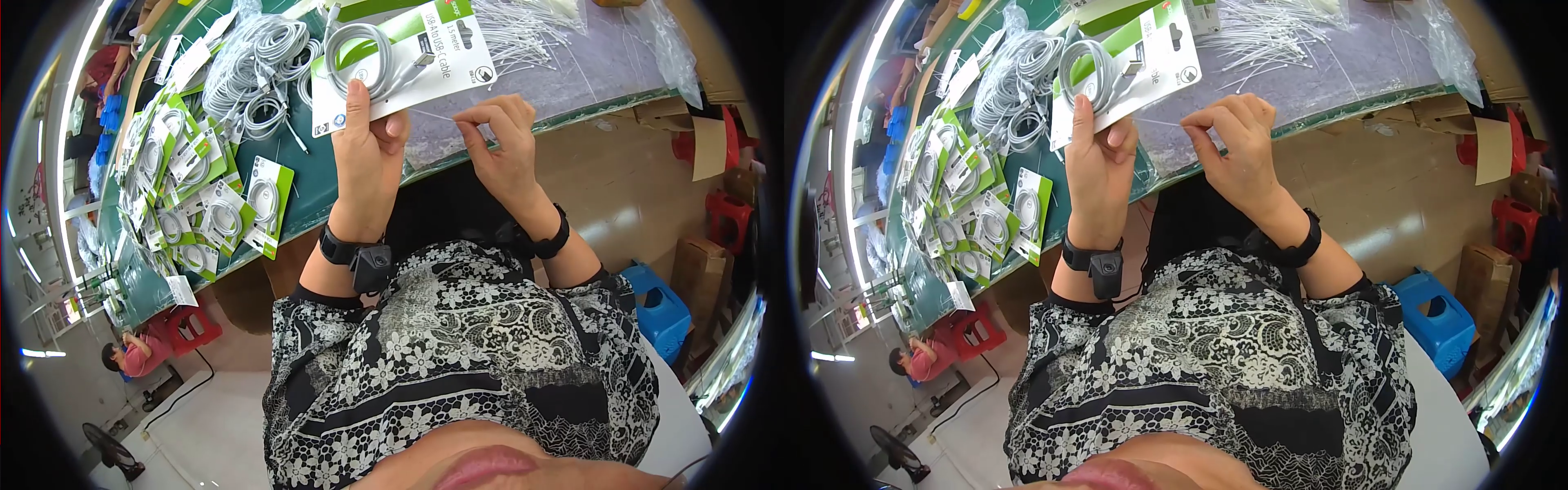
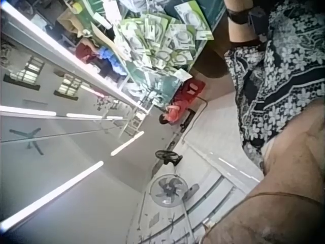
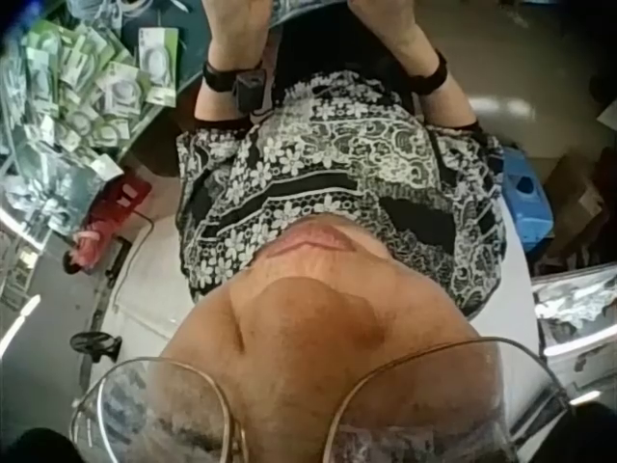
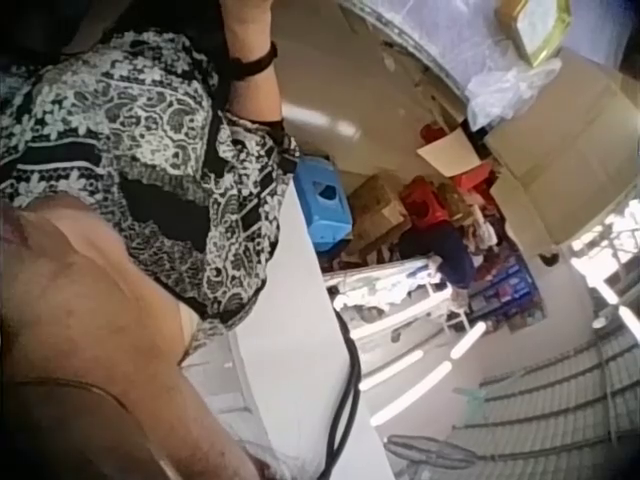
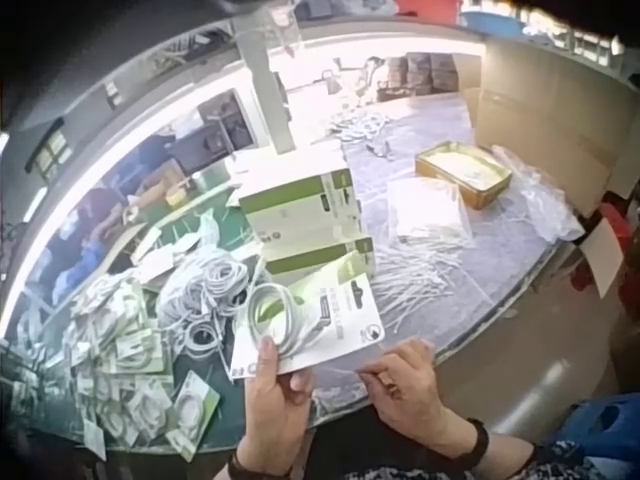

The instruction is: The person picks up a coiled cable and a card, places the cable onto the card, and secures it by threading a plastic tie through the packaging. After pulling the tie tight, they set the packaged cable onto a stack of boxes.

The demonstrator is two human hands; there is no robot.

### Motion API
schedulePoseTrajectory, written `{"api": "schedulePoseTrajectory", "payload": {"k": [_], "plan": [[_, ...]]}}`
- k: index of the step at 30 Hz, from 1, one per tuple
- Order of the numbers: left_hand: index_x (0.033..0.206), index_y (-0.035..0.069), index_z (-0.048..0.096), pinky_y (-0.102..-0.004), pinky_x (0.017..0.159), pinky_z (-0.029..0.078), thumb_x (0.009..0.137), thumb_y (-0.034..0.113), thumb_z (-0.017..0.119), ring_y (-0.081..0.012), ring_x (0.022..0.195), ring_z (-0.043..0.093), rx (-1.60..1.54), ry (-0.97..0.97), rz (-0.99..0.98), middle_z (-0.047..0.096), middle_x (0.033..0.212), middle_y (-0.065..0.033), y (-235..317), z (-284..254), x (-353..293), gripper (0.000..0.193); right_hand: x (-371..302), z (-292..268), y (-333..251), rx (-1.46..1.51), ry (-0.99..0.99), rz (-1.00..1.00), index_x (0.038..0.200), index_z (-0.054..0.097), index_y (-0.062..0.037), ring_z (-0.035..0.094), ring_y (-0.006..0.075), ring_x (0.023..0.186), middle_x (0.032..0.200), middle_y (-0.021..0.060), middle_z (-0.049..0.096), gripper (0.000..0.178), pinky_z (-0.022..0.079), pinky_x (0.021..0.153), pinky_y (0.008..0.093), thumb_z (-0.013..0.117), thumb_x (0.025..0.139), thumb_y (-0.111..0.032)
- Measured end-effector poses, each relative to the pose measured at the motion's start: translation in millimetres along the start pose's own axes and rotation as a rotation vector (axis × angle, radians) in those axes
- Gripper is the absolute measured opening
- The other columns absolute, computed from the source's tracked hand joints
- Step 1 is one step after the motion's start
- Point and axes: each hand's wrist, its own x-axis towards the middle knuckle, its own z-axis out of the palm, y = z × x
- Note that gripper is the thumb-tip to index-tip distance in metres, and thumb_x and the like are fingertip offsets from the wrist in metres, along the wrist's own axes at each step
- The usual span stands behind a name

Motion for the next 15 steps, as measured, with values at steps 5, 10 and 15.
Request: {"api": "schedulePoseTrajectory", "payload": {"k": [5,10,15], "plan": [[0.110,0.005,0.053,-0.0207,0.050,0.032,0.099,0.028,0.047,-0.0084,0.060,0.043,-0.021,0.018,-0.014,0.058,0.085,-0.0017,-1,1,-1,0.026,1,2,-2,0.018,-0.006,0.001,0.083,0.065,-0.0089,0.053,0.0205,0.079,0.079,0.0026,0.059,0.012,0.036,0.079,0.0316,0.069,0.074,-0.002],[0.105,0.006,0.053,-0.0207,0.047,0.029,0.099,0.029,0.047,-0.0078,0.056,0.039,-0.140,-0.008,-0.077,0.057,0.083,-0.0012,-2,-1,1,0.024,1,6,-5,0.098,-0.016,0.049,0.082,0.065,-0.0087,0.054,0.0192,0.076,0.077,0.0019,0.059,0.012,0.036,0.078,0.0306,0.069,0.074,-0.001],[0.103,0.007,0.054,-0.0206,0.044,0.025,0.099,0.028,0.047,-0.0065,0.052,0.035,-0.243,-0.015,-0.144,0.057,0.082,-0.0017,0,0,-1,0.023,2,10,-11,0.148,-0.008,0.059,0.081,0.065,-0.0084,0.054,0.0191,0.075,0.077,0.0017,0.059,0.013,0.037,0.076,0.0308,0.069,0.073,0.000]]}}
